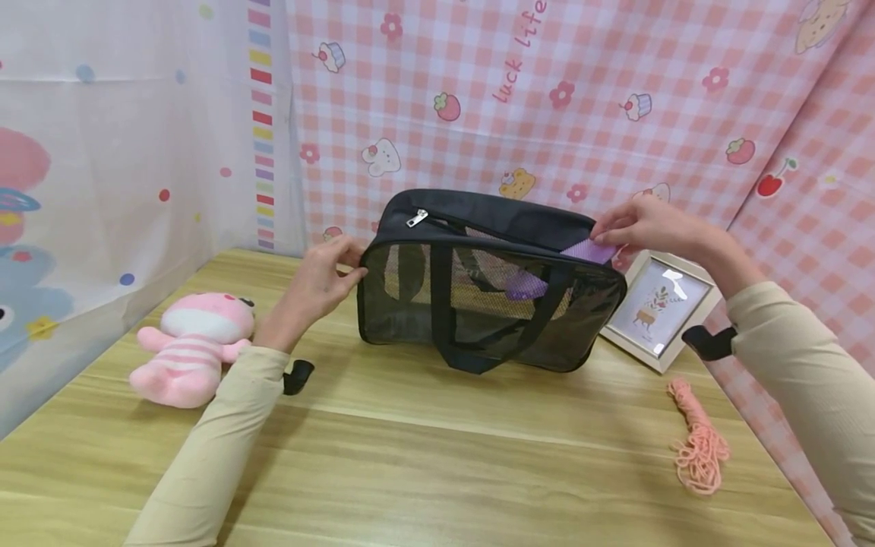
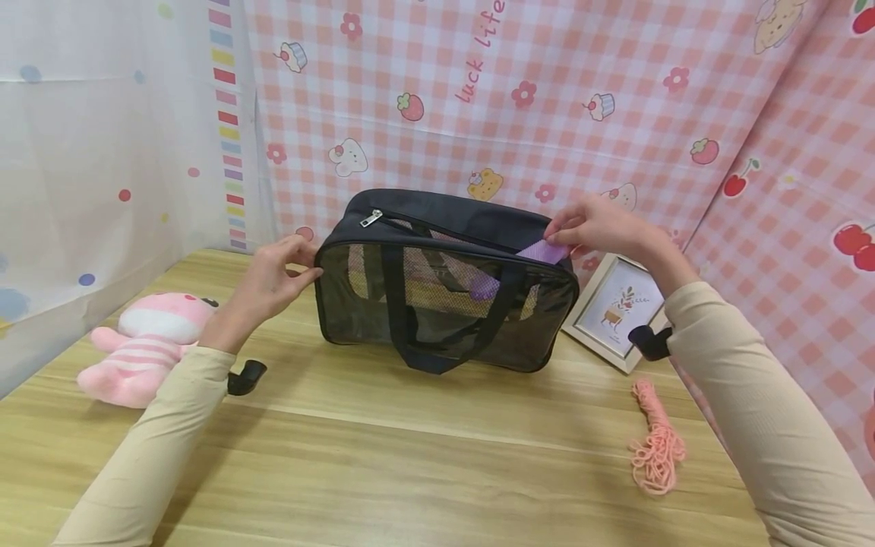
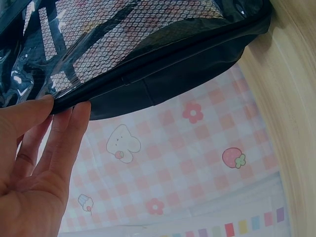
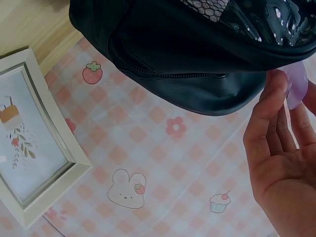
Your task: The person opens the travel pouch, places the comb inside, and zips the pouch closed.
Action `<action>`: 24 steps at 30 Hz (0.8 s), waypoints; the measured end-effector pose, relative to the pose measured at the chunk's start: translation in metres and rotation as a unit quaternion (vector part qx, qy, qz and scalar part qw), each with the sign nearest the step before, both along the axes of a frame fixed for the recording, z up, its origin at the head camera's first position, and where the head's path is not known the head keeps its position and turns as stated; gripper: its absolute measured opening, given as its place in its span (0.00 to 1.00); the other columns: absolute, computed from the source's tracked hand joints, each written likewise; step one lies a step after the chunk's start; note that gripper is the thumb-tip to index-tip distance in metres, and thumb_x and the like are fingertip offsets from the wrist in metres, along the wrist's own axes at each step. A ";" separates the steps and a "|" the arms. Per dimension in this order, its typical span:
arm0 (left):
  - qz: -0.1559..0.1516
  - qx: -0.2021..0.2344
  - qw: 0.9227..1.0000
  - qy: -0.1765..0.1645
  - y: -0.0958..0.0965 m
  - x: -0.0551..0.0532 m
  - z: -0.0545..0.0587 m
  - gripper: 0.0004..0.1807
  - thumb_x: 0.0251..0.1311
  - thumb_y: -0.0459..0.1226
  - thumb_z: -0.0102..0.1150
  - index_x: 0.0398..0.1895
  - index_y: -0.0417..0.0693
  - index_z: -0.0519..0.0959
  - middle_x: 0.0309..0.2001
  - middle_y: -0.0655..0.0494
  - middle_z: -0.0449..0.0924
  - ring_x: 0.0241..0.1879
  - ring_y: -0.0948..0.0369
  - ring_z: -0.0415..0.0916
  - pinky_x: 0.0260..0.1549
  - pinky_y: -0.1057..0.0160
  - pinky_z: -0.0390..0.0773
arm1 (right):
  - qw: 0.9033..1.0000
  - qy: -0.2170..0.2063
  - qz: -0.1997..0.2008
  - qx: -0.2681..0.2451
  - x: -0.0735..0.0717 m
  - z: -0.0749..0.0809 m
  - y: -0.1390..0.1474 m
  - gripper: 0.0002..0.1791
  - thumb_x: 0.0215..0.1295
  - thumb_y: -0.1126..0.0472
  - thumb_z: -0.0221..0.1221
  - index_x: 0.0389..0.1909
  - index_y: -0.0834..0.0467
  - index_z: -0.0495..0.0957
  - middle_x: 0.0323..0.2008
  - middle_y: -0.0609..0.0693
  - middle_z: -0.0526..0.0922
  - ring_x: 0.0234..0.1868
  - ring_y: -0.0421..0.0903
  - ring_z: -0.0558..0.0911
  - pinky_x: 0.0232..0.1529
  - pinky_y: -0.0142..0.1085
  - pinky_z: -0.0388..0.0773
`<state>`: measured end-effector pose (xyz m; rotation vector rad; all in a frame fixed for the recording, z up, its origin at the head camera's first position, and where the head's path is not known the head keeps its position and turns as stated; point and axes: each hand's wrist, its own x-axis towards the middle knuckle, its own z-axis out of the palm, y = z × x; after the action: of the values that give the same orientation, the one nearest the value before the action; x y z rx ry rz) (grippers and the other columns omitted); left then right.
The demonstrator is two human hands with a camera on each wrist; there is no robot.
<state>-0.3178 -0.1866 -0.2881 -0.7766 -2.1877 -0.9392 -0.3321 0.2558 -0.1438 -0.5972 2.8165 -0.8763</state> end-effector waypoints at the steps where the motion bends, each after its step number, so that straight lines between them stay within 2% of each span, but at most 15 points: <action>1: 0.000 0.000 1.000 0.000 0.000 0.000 0.000 0.11 0.52 0.21 0.63 0.38 0.35 0.77 0.34 0.43 0.78 0.33 0.50 0.80 0.31 0.54 0.83 | 1.000 -0.002 -0.002 -0.004 0.000 0.000 0.001 0.13 0.68 0.66 0.54 0.47 0.71 0.77 0.38 0.57 0.83 0.28 0.51 0.83 0.34 0.39 0.83; 11: 0.002 -0.001 1.000 -0.003 0.000 0.000 0.001 0.10 0.52 0.21 0.63 0.37 0.35 0.76 0.34 0.43 0.77 0.34 0.49 0.79 0.31 0.54 0.83 | 0.998 -0.036 0.003 -0.052 -0.002 -0.003 0.008 0.15 0.69 0.66 0.54 0.50 0.73 0.75 0.39 0.57 0.83 0.33 0.55 0.84 0.39 0.42 0.82; 16: 0.003 -0.001 1.000 -0.002 0.000 0.001 0.001 0.11 0.52 0.21 0.63 0.37 0.36 0.76 0.34 0.44 0.77 0.34 0.50 0.79 0.30 0.54 0.83 | 0.996 -0.052 0.009 -0.069 -0.004 -0.004 0.011 0.16 0.69 0.68 0.52 0.51 0.76 0.71 0.39 0.60 0.82 0.34 0.52 0.83 0.39 0.43 0.83; 24: 0.003 0.002 1.000 -0.007 0.000 0.002 0.001 0.11 0.52 0.21 0.63 0.37 0.36 0.77 0.34 0.44 0.77 0.33 0.50 0.79 0.30 0.54 0.83 | 0.996 -0.050 -0.007 -0.077 -0.003 -0.002 0.018 0.18 0.68 0.67 0.54 0.53 0.76 0.70 0.42 0.61 0.82 0.36 0.48 0.83 0.40 0.40 0.82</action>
<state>-0.3157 -0.1864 -0.2869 -0.7639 -2.1993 -0.9481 -0.3351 0.2736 -0.1460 -0.5364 2.6844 -1.1030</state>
